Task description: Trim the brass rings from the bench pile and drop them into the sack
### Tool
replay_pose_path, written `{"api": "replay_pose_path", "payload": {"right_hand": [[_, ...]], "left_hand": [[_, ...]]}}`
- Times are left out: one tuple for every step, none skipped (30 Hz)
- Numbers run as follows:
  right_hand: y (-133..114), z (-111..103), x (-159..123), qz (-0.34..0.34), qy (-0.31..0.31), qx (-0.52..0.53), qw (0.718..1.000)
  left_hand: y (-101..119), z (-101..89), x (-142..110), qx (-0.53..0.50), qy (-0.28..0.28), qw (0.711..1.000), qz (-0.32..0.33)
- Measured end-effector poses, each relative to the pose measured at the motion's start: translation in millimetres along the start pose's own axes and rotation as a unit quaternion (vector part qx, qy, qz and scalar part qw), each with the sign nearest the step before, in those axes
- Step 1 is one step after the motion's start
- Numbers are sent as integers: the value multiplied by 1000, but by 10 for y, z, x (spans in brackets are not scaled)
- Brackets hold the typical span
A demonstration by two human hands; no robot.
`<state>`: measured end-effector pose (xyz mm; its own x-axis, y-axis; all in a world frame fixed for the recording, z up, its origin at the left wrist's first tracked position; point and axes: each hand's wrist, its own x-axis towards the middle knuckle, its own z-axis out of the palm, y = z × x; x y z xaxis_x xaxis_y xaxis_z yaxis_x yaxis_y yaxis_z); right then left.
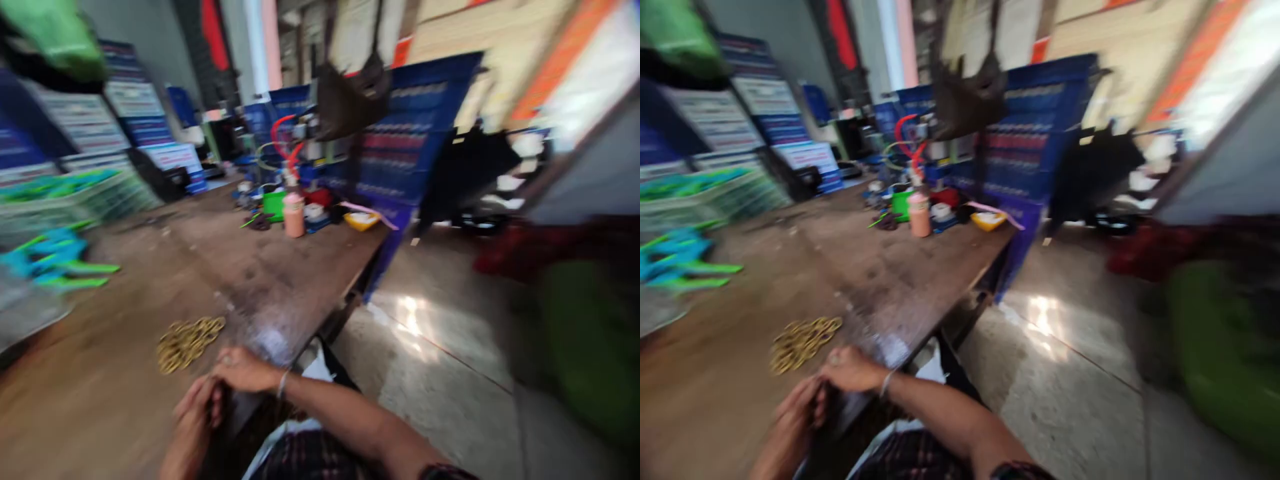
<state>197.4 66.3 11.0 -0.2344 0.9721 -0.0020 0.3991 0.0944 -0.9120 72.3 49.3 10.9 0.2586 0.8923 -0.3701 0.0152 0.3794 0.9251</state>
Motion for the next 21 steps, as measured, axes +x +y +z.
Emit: {"api": "replay_pose_path", "payload": {"right_hand": [[34, 36, 11, 31, -16, 26, 999], [69, 57, 28, 52, -30, 50, 997], [99, 67, 45, 59, -41, 69, 995], [119, 68, 58, 53, -32, 72, 995], [129, 62, 65, 41, -19, 61, 997], [128, 53, 66, 32, -15, 49, 998], [118, 44, 61, 24, -16, 37, 999], [102, 36, 54, 18, -17, 27, 999], [85, 31, 46, 20, -19, 16, 1000], [68, 30, 38, 25, -17, 3, 1000], [55, 32, 32, 34, -14, -13, 999], [46, 38, 26, 43, -10, -34, 998], [42, 46, 20, 49, -7, -61, 997], [40, 57, 11, 49, -10, -93, 994], [40, 68, -1, 44, -20, -130, 990], [40, 80, -14, 34, -34, -168, 985], [39, 92, -29, 23, -50, -203, 978], [36, 102, -44, 11, -63, -233, 970], [31, 112, -58, 1, -73, -257, 964], [25, 120, -70, -6, -77, -276, 958], [19, 127, -79, -10, -78, -291, 953]], "left_hand": [[-33, -19, 2, -22, 18, 1000, 13], [-58, -35, 8, -27, 26, 999, 24], [-76, -48, 14, -28, 31, 999, 34], [-88, -57, 15, -29, 30, 998, 42], [-95, -64, 10, -27, 30, 998, 50], [-99, -69, -3, -27, 22, 998, 52], [-103, -75, -21, -33, 19, 998, 56], [-107, -82, -40, -42, 16, 997, 57], [-112, -92, -57, -54, 13, 997, 56], [-118, -104, -71, -67, 11, 996, 56], [-123, -117, -79, -77, 9, 995, 55], [-128, -130, -83, -82, 8, 995, 56], [-131, -141, -83, -83, 10, 995, 59], [-131, -150, -81, -79, 13, 995, 64], [-128, -156, -78, -71, 18, 995, 69], [-124, -159, -76, -61, 23, 995, 73], [-117, -159, -76, -52, 27, 995, 76], [-109, -158, -77, -44, 29, 996, 78], [-101, -156, -81, -38, 31, 996, 79], [-94, -154, -86, -35, 33, 996, 79], [-88, -154, -92, -33, 35, 996, 79]]}}
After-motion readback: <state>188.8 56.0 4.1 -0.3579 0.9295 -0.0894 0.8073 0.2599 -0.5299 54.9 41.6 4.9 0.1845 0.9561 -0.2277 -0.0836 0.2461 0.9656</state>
